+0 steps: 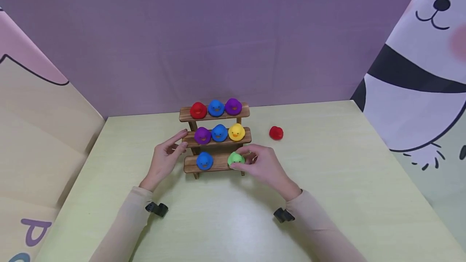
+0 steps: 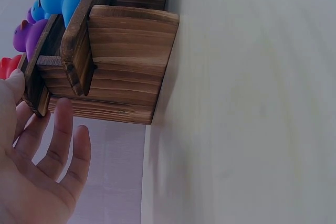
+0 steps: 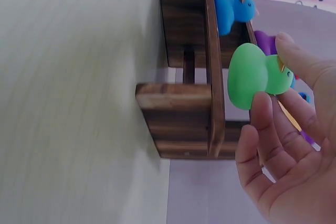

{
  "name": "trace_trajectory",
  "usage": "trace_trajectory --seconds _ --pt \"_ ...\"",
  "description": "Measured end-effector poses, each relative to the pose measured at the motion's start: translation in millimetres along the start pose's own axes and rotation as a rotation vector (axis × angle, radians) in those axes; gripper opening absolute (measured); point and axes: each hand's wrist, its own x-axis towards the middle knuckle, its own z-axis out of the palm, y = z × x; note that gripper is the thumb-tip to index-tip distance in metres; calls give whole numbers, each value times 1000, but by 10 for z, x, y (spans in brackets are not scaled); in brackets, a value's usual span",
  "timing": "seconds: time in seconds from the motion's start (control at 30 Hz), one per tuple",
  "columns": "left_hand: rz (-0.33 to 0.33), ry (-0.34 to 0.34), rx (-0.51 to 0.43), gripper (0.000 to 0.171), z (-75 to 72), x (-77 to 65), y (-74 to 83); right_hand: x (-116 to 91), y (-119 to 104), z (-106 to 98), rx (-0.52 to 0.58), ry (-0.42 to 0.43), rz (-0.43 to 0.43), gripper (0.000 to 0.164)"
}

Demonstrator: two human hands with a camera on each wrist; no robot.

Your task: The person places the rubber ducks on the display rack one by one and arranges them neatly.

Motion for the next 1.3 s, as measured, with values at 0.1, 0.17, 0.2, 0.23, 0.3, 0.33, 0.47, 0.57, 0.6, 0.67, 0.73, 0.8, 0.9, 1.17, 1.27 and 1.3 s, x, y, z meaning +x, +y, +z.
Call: trace_trajectory --seconds 0.1,0.17,0.2,0.23,0.3,0.33,0.47,0.57,0.6,0.67,0.73,0.8,0.9,1.17,1.27,1.3 --pt "2 2 5 41 2 -1 -1 35 -42 73 16 -3 -32 33" --pt "3 2 7 42 3 0 0 60 -69 118 24 -1 -51 33" --pt "3 2 7 42 3 0 2 71 -83 139 23 1 -59 33" --pt "2 0 6 42 2 0 4 81 -94 161 20 4 -63 32" --pt "1 -2 6 42 1 1 9 103 -110 204 13 10 -69 32" --pt "-1 -2 5 42 0 1 11 112 -120 224 10 12 -67 32" --pt "-2 -6 6 42 -3 2 13 138 -131 294 -3 17 -77 33" --pt "-1 -9 8 42 -4 5 8 141 -133 331 -9 22 -92 33" --pt "-1 -10 8 41 -3 6 6 140 -132 342 -12 23 -94 33" --pt "-2 -11 9 41 -3 8 4 138 -129 358 -19 28 -97 34" --pt "-5 -9 8 41 -4 6 5 136 -128 368 -19 33 -91 35" --pt "-7 -7 7 41 -6 2 7 136 -123 376 -21 35 -87 35" --pt "-11 -6 5 42 -6 -3 12 134 -118 386 -19 37 -82 36" --pt "-7 -4 -4 42 -2 0 3 136 -102 407 -13 44 -83 36" --pt "-8 -5 -5 42 -2 3 3 134 -95 408 -16 49 -90 37" --pt "-9 -6 -5 42 -2 4 5 134 -90 407 -19 51 -93 37"
